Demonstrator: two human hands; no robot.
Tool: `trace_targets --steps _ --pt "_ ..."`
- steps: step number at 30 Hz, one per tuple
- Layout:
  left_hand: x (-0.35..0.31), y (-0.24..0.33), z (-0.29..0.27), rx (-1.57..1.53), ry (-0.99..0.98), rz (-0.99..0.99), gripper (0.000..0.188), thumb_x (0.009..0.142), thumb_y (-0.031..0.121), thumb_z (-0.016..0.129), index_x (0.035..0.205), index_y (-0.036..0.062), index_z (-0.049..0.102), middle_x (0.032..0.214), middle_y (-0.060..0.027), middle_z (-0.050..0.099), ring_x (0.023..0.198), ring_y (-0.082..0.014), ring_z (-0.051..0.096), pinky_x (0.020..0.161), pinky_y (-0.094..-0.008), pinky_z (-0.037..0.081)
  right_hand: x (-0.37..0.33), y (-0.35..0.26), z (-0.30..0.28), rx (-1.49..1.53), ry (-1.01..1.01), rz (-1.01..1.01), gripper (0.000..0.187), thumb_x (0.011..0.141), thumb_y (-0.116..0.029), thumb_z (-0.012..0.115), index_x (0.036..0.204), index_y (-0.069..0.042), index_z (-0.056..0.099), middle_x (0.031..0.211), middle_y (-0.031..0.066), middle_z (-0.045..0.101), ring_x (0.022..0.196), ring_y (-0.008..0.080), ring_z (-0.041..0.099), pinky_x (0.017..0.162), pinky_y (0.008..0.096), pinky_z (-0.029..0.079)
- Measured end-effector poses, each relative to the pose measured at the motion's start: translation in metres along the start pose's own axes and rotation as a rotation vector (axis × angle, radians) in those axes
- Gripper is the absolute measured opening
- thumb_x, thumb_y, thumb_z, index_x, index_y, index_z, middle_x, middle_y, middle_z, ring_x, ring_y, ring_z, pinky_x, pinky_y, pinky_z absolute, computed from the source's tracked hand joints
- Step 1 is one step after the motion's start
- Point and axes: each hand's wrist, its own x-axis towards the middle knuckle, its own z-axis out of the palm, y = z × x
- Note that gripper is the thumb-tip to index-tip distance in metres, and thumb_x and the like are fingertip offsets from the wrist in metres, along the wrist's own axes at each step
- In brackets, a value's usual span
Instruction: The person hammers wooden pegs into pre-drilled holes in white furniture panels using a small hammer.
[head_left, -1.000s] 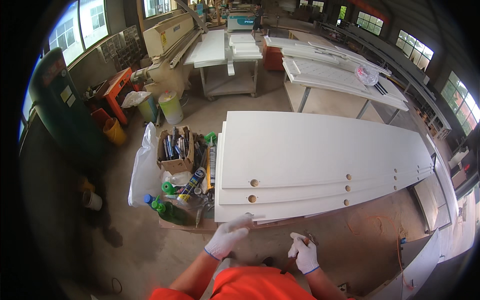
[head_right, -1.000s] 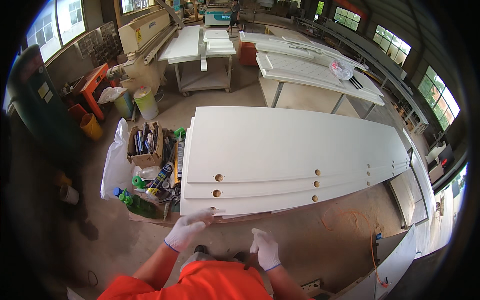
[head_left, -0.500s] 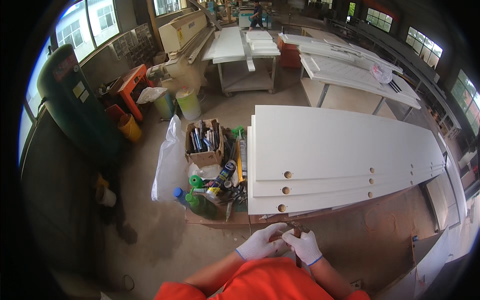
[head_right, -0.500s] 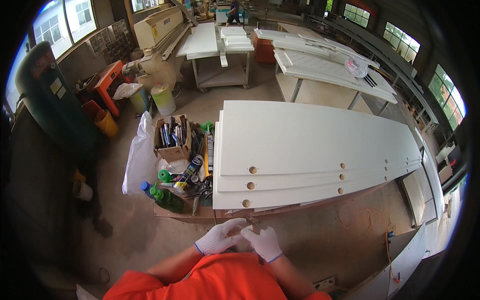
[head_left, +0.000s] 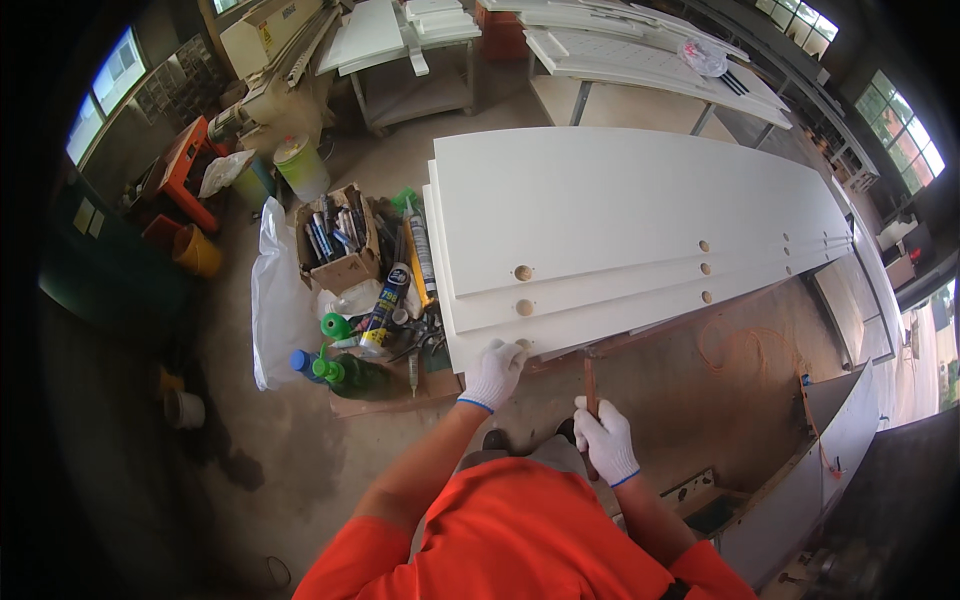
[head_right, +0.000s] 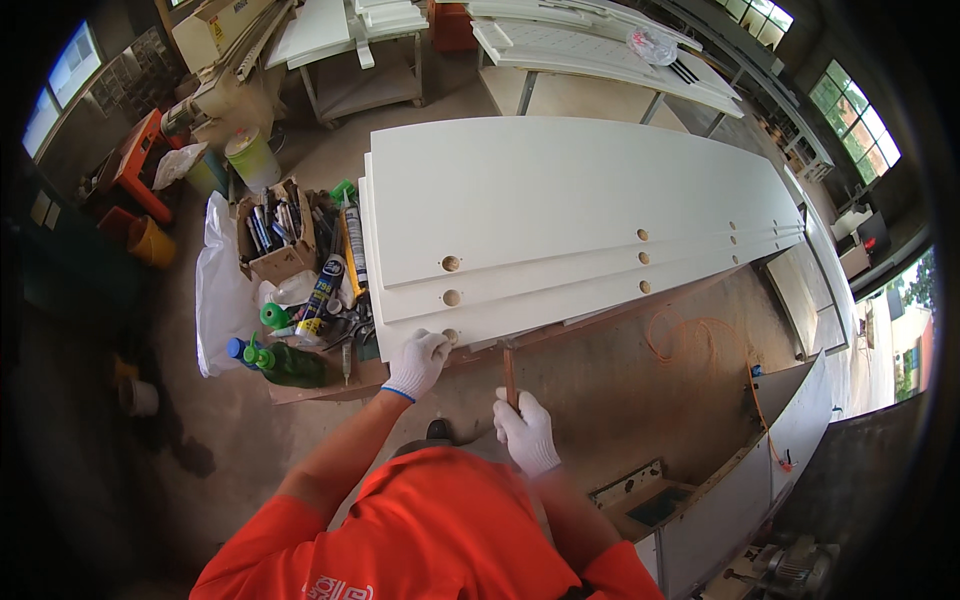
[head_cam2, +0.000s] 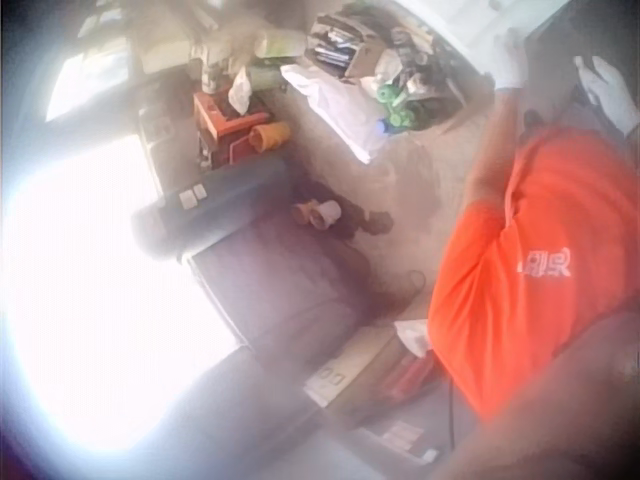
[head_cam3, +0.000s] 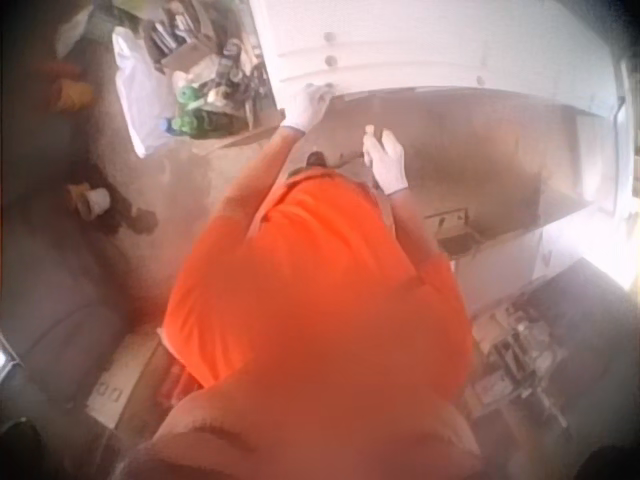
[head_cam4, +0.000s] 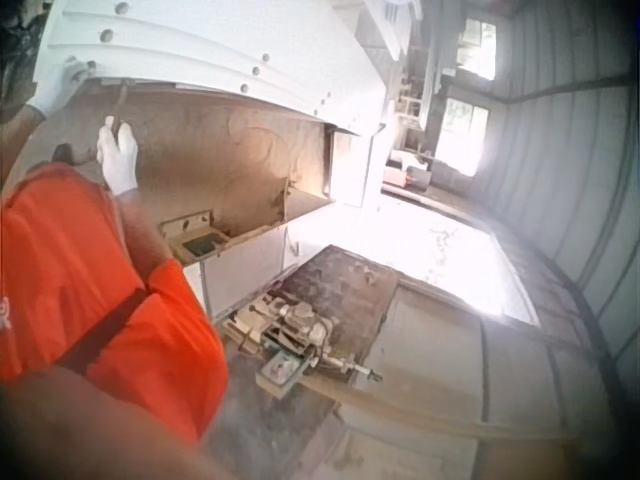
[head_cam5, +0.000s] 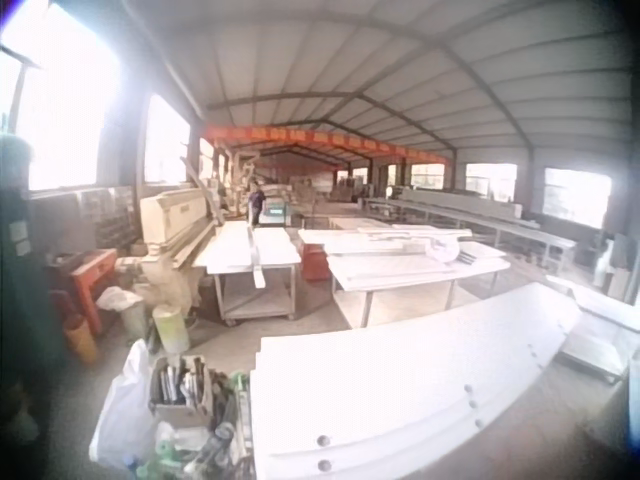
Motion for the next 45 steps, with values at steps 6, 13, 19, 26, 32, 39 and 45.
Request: trace_targets --steps 6,13,19,26,32,39,45 --pt "0.028 -0.02 0.033 0.093 -0.056 -0.006 0.017 0.094 0.027 0.069 0.093 0.011 0.076 0.095 -0.016 0.071 0.086 -0.0412 0.07 0.074 -0.0537 0.056 0.019 0.047 -0.009 -0.13 0.125 0.027 0.019 0.104 -0.014 0.066 0.117 -0.001 0.064 0.076 -0.0001 0.058 0.061 0.0083 0.054 0.056 0.0272 0.046" --pt "0.03 -0.017 0.033 0.168 -0.064 0.014 0.019 0.093 0.027 0.07 0.091 0.0093 0.074 0.094 -0.0164 0.07 0.086 -0.0417 0.07 0.074 -0.0542 0.056 0.031 0.042 0.003 -0.254 0.092 -0.052 0.024 0.105 -0.027 0.065 0.106 -0.003 0.063 0.075 0.0134 0.066 0.063 0.0244 0.065 0.057 0.0408 0.051" --pt "0.03 -0.019 0.033 0.154 -0.04 0.056 0.012 0.091 0.022 0.07 0.091 0.0106 0.074 0.092 -0.0158 0.068 0.087 -0.0409 0.069 0.074 -0.0539 0.056 0.061 0.084 0.009 -0.934 0.168 -0.264 0.042 0.106 -0.044 0.056 0.097 -0.004 0.058 0.076 0.0302 0.067 0.074 0.0497 0.068 0.066 0.0602 0.052" --pt "0.029 -0.012 0.028 0.18 -0.004 0.093 0.011 0.091 0.022 0.072 0.087 0.0119 0.074 0.088 -0.0123 0.068 0.081 -0.0382 0.07 0.07 -0.0507 0.056 0.071 0.097 0.011 -1.01 0.173 -0.286 0.043 0.107 -0.045 0.054 0.096 -0.003 0.058 0.072 0.0257 0.068 0.069 0.0489 0.068 0.064 0.0606 0.051" --pt "0.03 -0.014 0.026 0.181 -0.075 0.068 0.011 0.091 0.021 0.071 0.094 0.0125 0.076 0.093 -0.014 0.068 0.086 -0.0396 0.07 0.075 -0.0525 0.057 0.071 0.094 0.011 -1.039 0.138 -0.258 0.044 0.108 -0.046 0.052 0.096 -0.003 0.058 0.074 0.0268 0.068 0.071 0.049 0.068 0.065 0.0606 0.052" --pt "0.028 -0.011 0.027 0.159 -0.041 0.072 0.013 0.093 0.024 0.07 0.092 0.0119 0.076 0.091 -0.013 0.068 0.081 -0.0391 0.07 0.072 -0.0516 0.056 0.072 0.099 0.013 -1.046 0.113 -0.247 0.045 0.108 -0.046 0.052 0.096 -0.003 0.057 0.075 0.0272 0.068 0.073 0.049 0.069 0.066 0.0603 0.052" --pt "0.028 -0.013 0.028 0.149 -0.075 0.044 0.012 0.093 0.023 0.07 0.093 0.0119 0.075 0.093 -0.0153 0.068 0.086 -0.0404 0.07 0.076 -0.0528 0.056 0.07 0.109 0.015 -1.087 0.142 -0.242 0.045 0.107 -0.046 0.053 0.095 -0.003 0.058 0.072 0.0254 0.068 0.07 0.0481 0.069 0.065 0.06 0.052"
